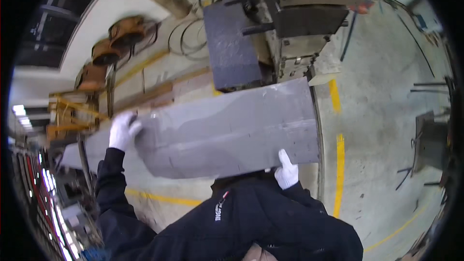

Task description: Manually feeding and shaping a large curved metal sheet through a rolling bending machine.

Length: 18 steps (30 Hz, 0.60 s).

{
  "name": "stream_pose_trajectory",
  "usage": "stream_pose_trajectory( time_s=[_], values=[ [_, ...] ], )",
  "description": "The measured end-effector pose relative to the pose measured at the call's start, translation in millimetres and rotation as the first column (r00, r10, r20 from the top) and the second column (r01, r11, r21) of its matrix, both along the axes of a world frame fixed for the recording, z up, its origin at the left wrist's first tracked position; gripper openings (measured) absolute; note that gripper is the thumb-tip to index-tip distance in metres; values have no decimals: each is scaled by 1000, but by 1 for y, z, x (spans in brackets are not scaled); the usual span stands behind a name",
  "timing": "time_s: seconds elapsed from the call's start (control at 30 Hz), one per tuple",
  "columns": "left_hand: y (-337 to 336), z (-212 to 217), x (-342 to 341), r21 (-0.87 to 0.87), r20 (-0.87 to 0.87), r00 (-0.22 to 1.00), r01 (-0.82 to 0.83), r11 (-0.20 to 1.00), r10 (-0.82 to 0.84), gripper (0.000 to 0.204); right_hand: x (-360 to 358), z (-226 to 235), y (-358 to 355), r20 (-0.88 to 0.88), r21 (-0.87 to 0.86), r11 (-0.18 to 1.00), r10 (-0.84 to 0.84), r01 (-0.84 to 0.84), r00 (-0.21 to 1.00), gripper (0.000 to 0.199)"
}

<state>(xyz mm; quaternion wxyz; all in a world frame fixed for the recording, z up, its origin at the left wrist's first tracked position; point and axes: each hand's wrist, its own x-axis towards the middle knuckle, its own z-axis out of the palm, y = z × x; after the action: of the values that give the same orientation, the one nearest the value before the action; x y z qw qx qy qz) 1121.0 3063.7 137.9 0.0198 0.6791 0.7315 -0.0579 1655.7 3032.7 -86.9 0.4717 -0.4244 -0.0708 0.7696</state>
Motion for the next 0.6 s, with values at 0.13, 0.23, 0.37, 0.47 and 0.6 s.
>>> stream_pose_trajectory(
  time_s=[0.13, 0.23, 0.37, 0.47, 0.6],
  values=[
    [37, -10, -27, -227, 144, 953, -231, 946, 267, 58, -30, 6, -15, -151, -60, 996, 50, -60, 987, 20],
    [24, -35, -55, -184, 111, 916, -362, 914, 385, 67, -23, 16, -3, -32, 38, 994, 104, -103, 994, 26],
    [16, -76, -50, 55, -38, 904, -423, 905, 425, 76, -11, -2, -2, 88, 23, 992, 121, -124, 989, 35],
    [6, -104, -65, 209, -24, 934, -343, 916, 356, 76, -15, -35, -7, 232, 158, 973, 131, -170, 964, 34],
    [30, -102, -11, 178, 72, 876, -481, 858, 476, 81, 15, -22, 11, 240, 67, 984, 143, -163, 960, 34]
  ],
)
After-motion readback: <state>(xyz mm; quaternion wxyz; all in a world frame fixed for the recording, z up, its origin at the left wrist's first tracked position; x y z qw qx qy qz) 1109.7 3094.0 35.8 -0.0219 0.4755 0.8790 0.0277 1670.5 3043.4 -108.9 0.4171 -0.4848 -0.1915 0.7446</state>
